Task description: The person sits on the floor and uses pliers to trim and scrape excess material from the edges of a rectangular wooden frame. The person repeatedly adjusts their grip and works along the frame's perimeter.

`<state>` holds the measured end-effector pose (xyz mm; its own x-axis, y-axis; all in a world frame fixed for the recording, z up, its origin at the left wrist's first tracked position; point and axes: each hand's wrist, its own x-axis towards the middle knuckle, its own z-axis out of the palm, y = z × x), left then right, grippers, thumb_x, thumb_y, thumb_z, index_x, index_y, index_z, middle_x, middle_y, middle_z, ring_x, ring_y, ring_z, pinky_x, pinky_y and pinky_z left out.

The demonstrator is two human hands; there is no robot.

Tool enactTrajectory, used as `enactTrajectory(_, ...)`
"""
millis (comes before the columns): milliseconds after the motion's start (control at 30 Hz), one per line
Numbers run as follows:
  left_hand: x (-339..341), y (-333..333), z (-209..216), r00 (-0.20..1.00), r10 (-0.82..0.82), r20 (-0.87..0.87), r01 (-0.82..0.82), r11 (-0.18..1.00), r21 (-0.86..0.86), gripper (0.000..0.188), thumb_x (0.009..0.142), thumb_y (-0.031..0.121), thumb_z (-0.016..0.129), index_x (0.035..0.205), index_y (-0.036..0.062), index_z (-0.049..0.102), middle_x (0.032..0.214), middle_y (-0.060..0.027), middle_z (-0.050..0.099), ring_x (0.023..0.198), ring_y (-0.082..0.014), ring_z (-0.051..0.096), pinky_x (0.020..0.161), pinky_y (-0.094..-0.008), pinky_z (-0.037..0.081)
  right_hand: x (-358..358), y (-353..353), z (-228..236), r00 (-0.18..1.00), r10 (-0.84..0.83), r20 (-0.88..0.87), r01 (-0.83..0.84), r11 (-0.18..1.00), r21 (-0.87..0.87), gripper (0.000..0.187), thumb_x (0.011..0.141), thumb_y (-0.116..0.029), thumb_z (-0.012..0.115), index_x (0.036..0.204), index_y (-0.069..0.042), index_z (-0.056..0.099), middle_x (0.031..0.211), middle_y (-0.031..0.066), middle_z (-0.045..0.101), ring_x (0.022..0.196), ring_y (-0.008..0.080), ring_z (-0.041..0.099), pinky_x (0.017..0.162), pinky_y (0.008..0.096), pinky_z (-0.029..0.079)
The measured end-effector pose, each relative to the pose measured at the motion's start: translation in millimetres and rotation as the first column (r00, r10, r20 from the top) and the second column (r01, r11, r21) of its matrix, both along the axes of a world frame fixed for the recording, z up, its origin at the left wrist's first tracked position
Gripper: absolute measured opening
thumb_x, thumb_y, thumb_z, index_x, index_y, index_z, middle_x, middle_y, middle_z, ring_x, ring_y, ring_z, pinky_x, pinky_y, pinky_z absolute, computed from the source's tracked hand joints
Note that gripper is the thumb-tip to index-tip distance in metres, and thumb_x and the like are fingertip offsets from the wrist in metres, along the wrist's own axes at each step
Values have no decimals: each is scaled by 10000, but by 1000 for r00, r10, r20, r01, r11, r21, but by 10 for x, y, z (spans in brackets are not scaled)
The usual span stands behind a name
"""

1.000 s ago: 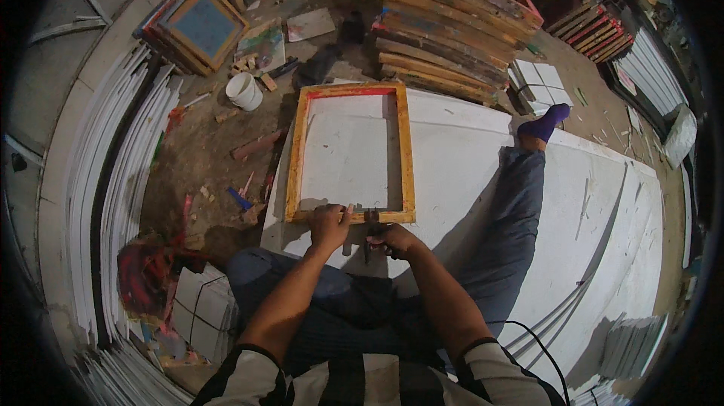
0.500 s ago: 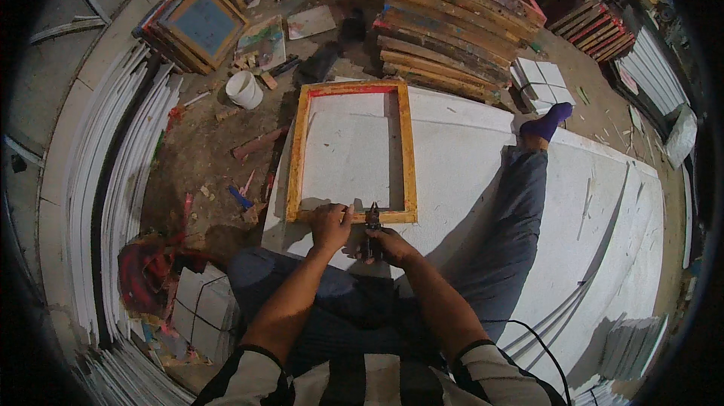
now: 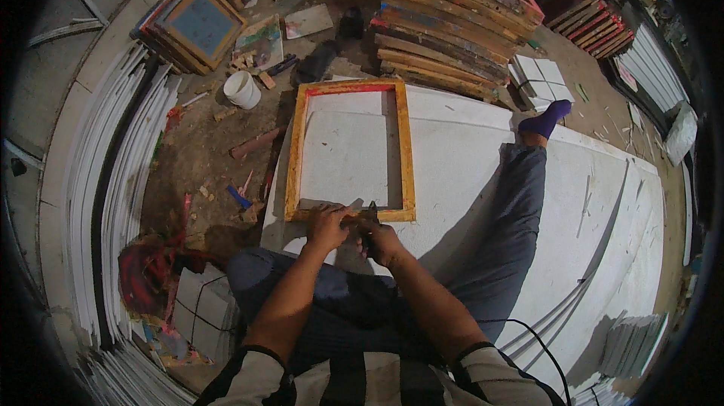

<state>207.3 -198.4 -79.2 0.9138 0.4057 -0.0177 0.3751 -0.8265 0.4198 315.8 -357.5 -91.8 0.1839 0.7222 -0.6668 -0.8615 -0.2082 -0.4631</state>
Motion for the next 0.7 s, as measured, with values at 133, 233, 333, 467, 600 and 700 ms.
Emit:
enactTrajectory(133, -66, 94, -146, 991, 49, -126, -45, 998, 36, 472, 716, 117, 811, 1181, 150, 737, 1134, -112, 732, 1074, -322, 660, 992, -440, 483, 123, 34, 332, 1000, 30, 6, -30, 998, 47, 370, 1033, -403, 567, 1115, -45, 610, 820, 95, 646, 632, 197, 615, 523, 323, 457)
enactTrajectory(233, -65, 36, -249, 993, 113, 38, -114, 993, 38, 461, 721, 135, 817, 1175, 146, 738, 1114, -113, 740, 1059, -330, 666, 981, -443, 496, 139, -188, 209, 933, 64, 353, -70, 998, 3, 487, 1039, -479, 541, 1159, -11, 602, 949, 118, 703, 679, 198, 637, 601, 358, 524)
enactTrajectory(333, -56, 68, -333, 992, 90, 87, -83, 994, -73, 456, 728, 145, 819, 1176, 138, 737, 1111, -117, 739, 1075, -334, 661, 974, -444, 507, 32, -396, 63, 933, 223, 284, -211, 975, -70, 539, 1030, -507, 545, 1213, -1, 589, 1029, 124, 703, 764, 223, 676, 653, 359, 553)
enactTrajectory(467, -14, 23, -161, 996, 74, 53, -70, 995, -69, 465, 733, 173, 828, 1188, 153, 735, 1121, -131, 735, 1084, -340, 659, 990, -442, 500, -223, -399, 45, 986, 164, 12, -164, 986, 28, 510, 1027, -459, 571, 1249, 0, 564, 1094, 142, 678, 870, 260, 706, 742, 375, 572)
enactTrajectory(600, -104, 93, -193, 994, 60, 94, -50, 993, -104, 479, 732, 182, 833, 1201, 184, 735, 1117, -141, 734, 1085, -345, 660, 999, -450, 496, -393, -214, 38, 987, 156, -37, -154, 987, 41, 499, 1046, -478, 510, 1243, -22, 560, 1065, 139, 672, 883, 251, 687, 779, 388, 563)
enactTrajectory(700, -91, 64, -110, 996, 74, 40, -69, 989, -131, 510, 737, 156, 835, 1233, 143, 716, 1137, -154, 729, 1075, -360, 664, 993, -456, 500, -447, -153, -56, 992, 80, -98, -70, 992, 105, 521, 1044, -518, 480, 1244, -44, 559, 1061, 133, 668, 889, 250, 664, 807, 393, 553)
